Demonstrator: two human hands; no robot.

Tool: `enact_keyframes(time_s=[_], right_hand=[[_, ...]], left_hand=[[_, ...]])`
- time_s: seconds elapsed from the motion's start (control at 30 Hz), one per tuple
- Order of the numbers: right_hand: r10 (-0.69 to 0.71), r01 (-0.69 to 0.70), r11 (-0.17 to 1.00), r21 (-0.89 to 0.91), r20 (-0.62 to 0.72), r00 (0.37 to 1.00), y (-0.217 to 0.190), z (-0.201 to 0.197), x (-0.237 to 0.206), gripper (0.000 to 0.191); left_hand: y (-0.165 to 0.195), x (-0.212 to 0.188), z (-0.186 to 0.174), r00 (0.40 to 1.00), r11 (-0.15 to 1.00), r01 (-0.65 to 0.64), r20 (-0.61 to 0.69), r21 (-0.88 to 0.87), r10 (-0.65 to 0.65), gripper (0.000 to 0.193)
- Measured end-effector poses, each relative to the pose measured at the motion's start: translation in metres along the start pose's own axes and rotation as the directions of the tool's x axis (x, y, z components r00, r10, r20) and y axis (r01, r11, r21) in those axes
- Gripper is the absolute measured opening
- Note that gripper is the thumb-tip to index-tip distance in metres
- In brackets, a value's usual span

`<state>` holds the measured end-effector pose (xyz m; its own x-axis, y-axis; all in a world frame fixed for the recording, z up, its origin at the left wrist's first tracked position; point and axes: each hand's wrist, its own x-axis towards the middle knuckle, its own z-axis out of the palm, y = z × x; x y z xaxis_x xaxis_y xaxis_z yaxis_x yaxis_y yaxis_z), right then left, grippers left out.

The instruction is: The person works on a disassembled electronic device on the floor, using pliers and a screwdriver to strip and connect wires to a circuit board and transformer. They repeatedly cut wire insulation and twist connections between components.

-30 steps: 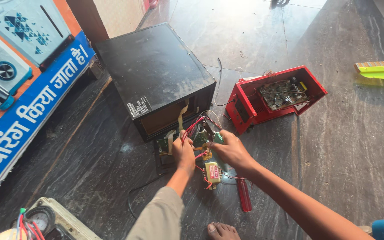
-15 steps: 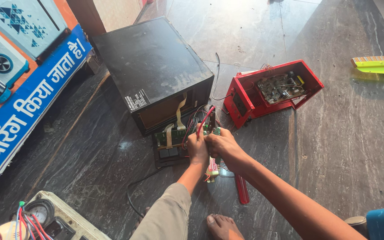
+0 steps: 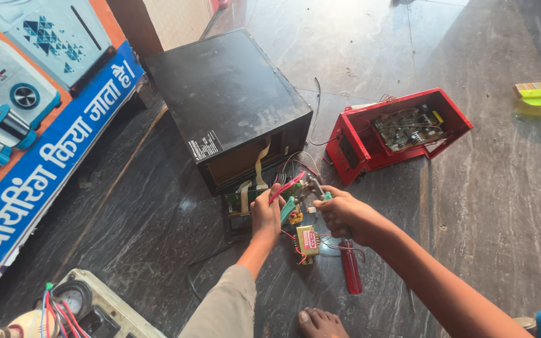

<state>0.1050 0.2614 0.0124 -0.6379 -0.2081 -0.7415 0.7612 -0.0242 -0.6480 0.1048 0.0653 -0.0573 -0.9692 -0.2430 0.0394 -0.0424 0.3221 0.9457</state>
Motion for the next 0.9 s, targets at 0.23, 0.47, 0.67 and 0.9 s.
enact_keyframes(time_s=[0.23,0.47,0.67,0.9], right_hand=[[-0.009,-0.038,0.861,-0.507,-0.091,0.996,0.015,-0.069,0.070,0.024],[-0.649,0.574,0.611,-0.545,0.070,0.758,-0.019,0.003,0.060,0.044],[-0.682,0.691,0.723,0.008,0.165,0.712,-0.039,0.037,0.042,0.039],[-0.634,0.637,0.769,0.052,0.178,0.752,-0.046,0.024,0.046,0.029]], left_hand=[[0.016,0.032,-0.031,0.997,0.997,0.037,0.070,-0.063,-0.032,0.055],[0.023,0.029,-0.025,0.971,0.960,-0.042,0.214,-0.276,0.104,0.036],[0.032,0.030,-0.030,0.950,0.958,-0.074,0.272,-0.276,0.152,0.030],[0.045,0.032,-0.037,0.919,0.936,-0.144,0.307,-0.320,0.246,0.022]])
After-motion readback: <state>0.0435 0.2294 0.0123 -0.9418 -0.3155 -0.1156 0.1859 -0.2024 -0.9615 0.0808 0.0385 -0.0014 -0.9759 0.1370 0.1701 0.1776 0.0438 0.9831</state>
